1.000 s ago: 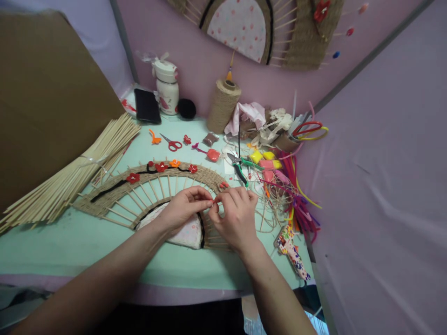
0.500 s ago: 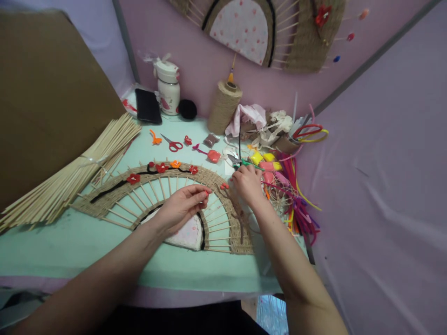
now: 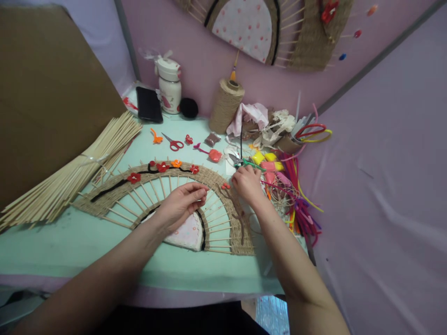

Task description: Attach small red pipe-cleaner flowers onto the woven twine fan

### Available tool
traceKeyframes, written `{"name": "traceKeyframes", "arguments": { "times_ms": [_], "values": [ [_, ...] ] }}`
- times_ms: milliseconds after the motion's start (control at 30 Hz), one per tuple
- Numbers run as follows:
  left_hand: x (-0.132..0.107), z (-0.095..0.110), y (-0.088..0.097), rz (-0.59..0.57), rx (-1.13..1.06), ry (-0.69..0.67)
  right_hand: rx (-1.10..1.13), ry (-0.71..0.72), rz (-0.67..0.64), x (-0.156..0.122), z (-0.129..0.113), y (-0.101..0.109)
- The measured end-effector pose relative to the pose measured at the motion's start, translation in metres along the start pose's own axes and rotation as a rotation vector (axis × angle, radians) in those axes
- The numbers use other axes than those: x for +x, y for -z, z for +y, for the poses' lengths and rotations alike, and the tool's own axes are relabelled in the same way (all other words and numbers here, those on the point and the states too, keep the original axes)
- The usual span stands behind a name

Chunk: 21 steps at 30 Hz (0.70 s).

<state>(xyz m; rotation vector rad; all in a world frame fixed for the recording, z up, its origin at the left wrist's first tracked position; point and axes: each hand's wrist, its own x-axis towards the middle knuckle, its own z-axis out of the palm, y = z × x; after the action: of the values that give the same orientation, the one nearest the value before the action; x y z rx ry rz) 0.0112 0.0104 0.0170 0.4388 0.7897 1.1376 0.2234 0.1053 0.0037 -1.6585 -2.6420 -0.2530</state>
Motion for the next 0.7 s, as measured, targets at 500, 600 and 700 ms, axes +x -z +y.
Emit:
{"name": "traceKeyframes", "arguments": {
  "times_ms": [500,600,700],
  "values": [
    [0.002,-0.003,0.005,-0.024,-0.024,-0.002,0.166,-0.182,0.096,0.003,0.009,-0.001],
    [0.002,-0.003,0.005,-0.020,-0.024,0.002,0.236,-0.227,0.104,0.012,0.009,0.003],
    [0.002,-0.003,0.005,-0.020,-0.025,0.006,0.255,-0.222,0.082,0.019,0.009,0.006]
  ]
}}
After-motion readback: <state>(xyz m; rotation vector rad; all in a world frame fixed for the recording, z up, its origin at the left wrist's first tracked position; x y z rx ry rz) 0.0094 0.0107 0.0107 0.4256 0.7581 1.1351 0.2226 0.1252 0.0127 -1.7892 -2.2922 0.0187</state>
